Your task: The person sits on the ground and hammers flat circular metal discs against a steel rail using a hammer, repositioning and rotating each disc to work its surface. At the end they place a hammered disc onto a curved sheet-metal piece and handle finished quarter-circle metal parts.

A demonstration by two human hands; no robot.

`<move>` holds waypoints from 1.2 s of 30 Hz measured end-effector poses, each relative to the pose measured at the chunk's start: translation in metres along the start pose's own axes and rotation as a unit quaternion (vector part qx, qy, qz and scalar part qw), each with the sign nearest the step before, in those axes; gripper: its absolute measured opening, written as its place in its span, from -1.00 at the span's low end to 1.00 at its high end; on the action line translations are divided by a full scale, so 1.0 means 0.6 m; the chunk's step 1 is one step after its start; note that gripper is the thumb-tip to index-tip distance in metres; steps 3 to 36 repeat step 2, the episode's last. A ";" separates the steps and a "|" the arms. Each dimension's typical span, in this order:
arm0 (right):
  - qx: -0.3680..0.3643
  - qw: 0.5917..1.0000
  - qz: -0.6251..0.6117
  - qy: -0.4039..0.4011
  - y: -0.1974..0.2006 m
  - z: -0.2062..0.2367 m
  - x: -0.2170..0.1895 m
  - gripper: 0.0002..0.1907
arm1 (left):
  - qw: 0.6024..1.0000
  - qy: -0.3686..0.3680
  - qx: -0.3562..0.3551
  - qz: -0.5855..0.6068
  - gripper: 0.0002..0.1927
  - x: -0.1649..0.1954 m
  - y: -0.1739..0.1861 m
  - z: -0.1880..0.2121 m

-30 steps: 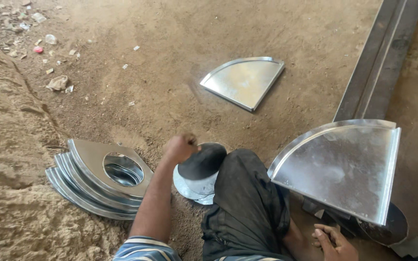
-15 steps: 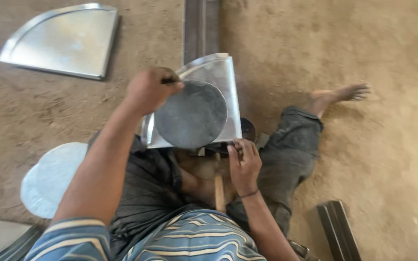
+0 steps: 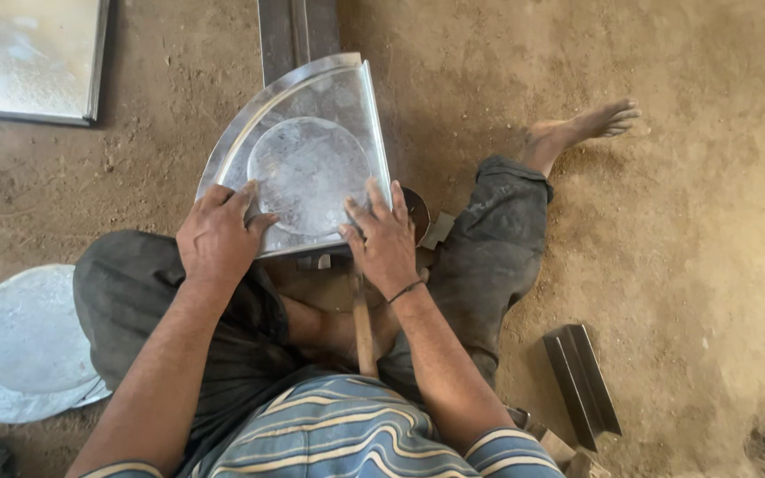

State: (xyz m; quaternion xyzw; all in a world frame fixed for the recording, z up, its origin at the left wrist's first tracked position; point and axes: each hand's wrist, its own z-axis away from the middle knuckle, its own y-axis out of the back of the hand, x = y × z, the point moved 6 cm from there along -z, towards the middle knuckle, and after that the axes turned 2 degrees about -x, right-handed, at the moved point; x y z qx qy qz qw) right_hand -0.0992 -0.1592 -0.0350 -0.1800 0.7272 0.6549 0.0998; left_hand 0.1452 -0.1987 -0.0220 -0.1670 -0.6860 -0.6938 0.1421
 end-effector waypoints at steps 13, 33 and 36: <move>-0.003 1.000 -0.014 0.003 -0.028 -0.016 0.003 -0.54 | 1.000 -0.003 0.010 0.015 -0.40 -0.002 0.001 -0.011; -0.003 1.000 -0.014 0.003 -0.028 -0.016 0.003 -0.54 | 1.000 -0.003 0.010 0.015 -0.40 -0.002 0.001 -0.011; -0.003 1.000 -0.014 0.003 -0.028 -0.016 0.003 -0.54 | 1.000 -0.003 0.010 0.015 -0.40 -0.002 0.001 -0.011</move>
